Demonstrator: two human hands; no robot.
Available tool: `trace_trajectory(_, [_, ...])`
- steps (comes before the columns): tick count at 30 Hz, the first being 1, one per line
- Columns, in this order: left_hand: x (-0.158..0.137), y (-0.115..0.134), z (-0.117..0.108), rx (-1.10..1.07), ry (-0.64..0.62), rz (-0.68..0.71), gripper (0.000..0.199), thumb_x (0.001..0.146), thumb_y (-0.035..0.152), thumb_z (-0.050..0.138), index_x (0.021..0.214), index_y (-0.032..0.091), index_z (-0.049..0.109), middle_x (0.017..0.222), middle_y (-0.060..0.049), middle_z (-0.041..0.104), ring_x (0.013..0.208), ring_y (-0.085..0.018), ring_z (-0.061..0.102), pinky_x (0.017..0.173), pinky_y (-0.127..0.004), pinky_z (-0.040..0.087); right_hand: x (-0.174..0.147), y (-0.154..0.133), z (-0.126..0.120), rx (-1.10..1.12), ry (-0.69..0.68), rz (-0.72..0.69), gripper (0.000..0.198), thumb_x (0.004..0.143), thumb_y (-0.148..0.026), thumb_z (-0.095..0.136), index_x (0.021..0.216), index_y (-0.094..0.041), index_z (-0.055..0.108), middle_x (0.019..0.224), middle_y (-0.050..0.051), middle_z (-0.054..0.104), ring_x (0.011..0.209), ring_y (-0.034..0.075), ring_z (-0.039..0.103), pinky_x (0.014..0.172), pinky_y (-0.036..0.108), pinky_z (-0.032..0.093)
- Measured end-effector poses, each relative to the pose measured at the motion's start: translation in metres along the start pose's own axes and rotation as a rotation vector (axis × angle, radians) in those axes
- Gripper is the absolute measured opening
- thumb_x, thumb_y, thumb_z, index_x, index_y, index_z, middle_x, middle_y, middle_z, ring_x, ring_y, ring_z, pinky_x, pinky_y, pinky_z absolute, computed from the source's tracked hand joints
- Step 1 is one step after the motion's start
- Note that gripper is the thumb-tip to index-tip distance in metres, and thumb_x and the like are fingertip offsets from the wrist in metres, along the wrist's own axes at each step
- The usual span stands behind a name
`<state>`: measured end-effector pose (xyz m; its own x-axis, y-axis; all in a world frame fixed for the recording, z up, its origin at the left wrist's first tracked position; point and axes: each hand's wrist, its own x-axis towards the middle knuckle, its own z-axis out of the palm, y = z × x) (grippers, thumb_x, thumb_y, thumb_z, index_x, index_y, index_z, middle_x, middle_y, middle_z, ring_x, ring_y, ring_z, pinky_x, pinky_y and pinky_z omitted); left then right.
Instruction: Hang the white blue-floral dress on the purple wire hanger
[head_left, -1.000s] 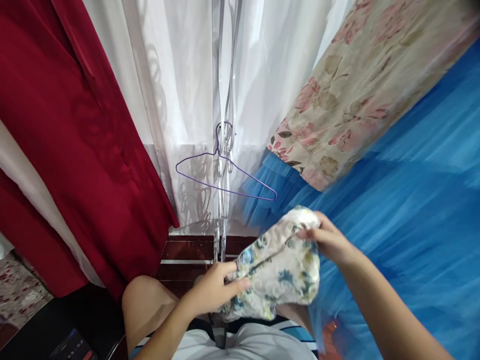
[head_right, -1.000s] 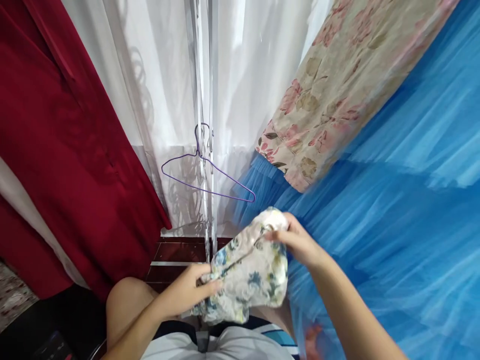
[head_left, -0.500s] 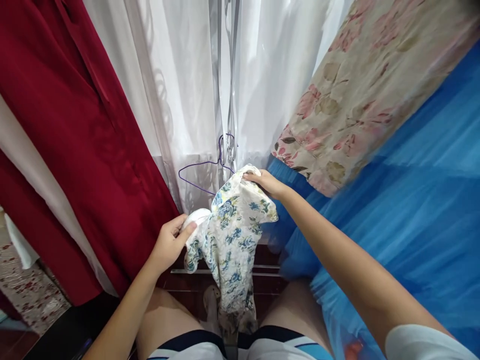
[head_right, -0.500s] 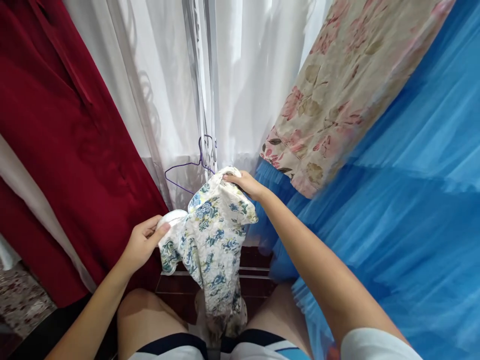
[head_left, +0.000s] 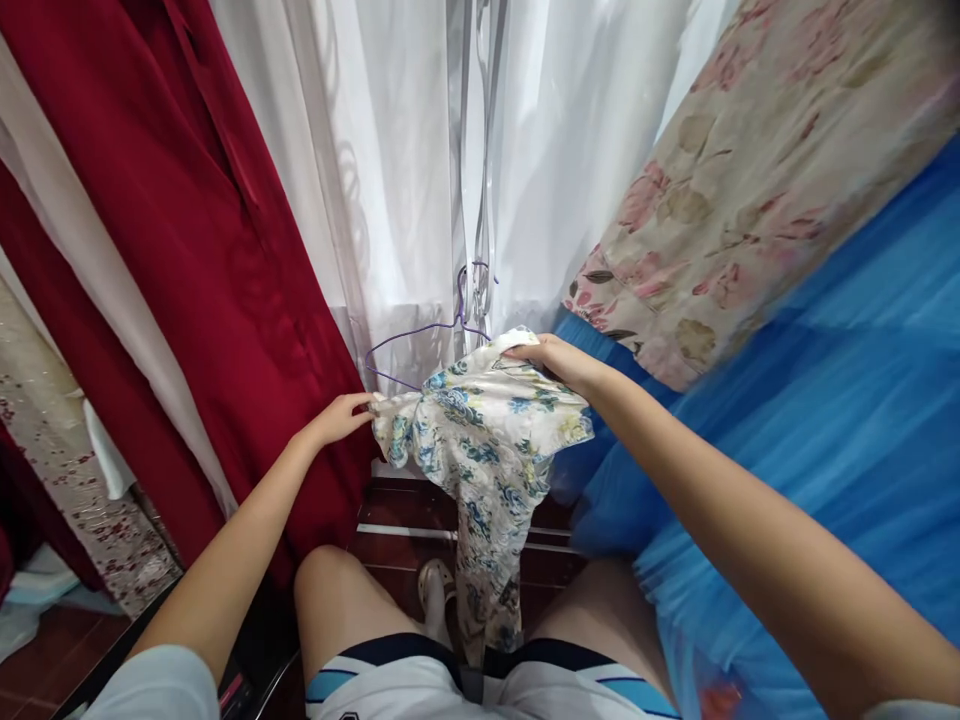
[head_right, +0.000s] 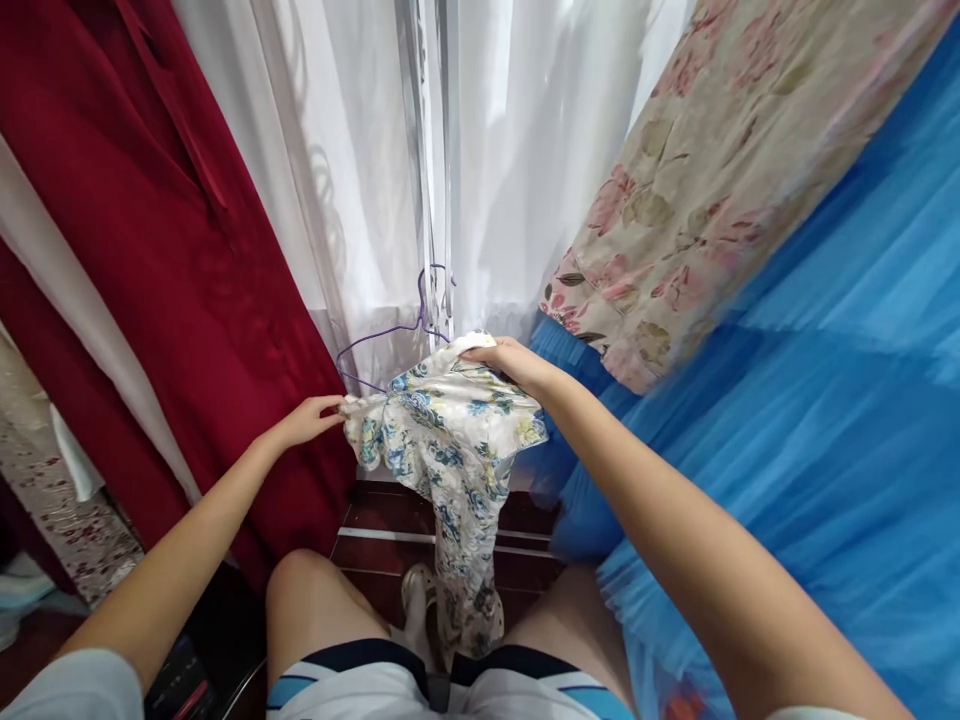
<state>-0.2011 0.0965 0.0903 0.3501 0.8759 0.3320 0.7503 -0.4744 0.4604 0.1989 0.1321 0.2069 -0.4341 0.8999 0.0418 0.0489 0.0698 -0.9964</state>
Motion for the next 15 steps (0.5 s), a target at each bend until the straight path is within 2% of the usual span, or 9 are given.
trace_trajectory(4, [0.042,-0.017,-0.025,0.042,0.067,-0.015,0.032,0.082,0.041,0.055,0.098,0.019,0.072,0.104,-0.006,0.074,0.100,-0.027,0.066,0.096,-0.037,0.047,-0.002,-0.002,0.004,0.039,0.023,0.103,0.019,0.068,-0.023,0.077,0.085,-0.014,0.075,0.073,0.009,0.076,0.063,0.022,0.069,0.055,0.028,0.055])
trace_trajectory(8, [0.067,-0.013,-0.058,0.115,0.159,-0.008,0.034,0.081,0.039,0.057,0.103,0.018,0.071,0.111,-0.009,0.072,0.108,-0.028,0.062,0.103,-0.040,0.042,0.005,0.004,0.002,0.081,0.023,0.144,0.022,0.068,-0.022,0.077,0.087,-0.013,0.074,0.066,0.008,0.074,0.059,0.023,0.069,0.055,0.030,0.057])
trace_trajectory(12, [0.074,0.021,-0.077,0.200,0.226,0.028,0.035,0.081,0.032,0.059,0.110,0.017,0.068,0.122,-0.012,0.066,0.120,-0.030,0.053,0.110,-0.044,0.033,0.009,0.006,0.000,0.178,-0.064,0.220,0.025,0.071,-0.026,0.076,0.093,-0.015,0.073,0.072,0.010,0.075,0.063,0.026,0.070,0.062,0.035,0.060])
trace_trajectory(15, [0.074,0.060,-0.077,0.222,0.173,0.091,0.028,0.084,0.030,0.056,0.105,0.018,0.069,0.117,-0.011,0.067,0.117,-0.029,0.055,0.107,-0.040,0.036,0.004,0.005,-0.002,0.278,-0.187,0.265,0.022,0.075,-0.025,0.074,0.095,-0.016,0.072,0.083,0.011,0.077,0.069,0.026,0.072,0.069,0.039,0.061])
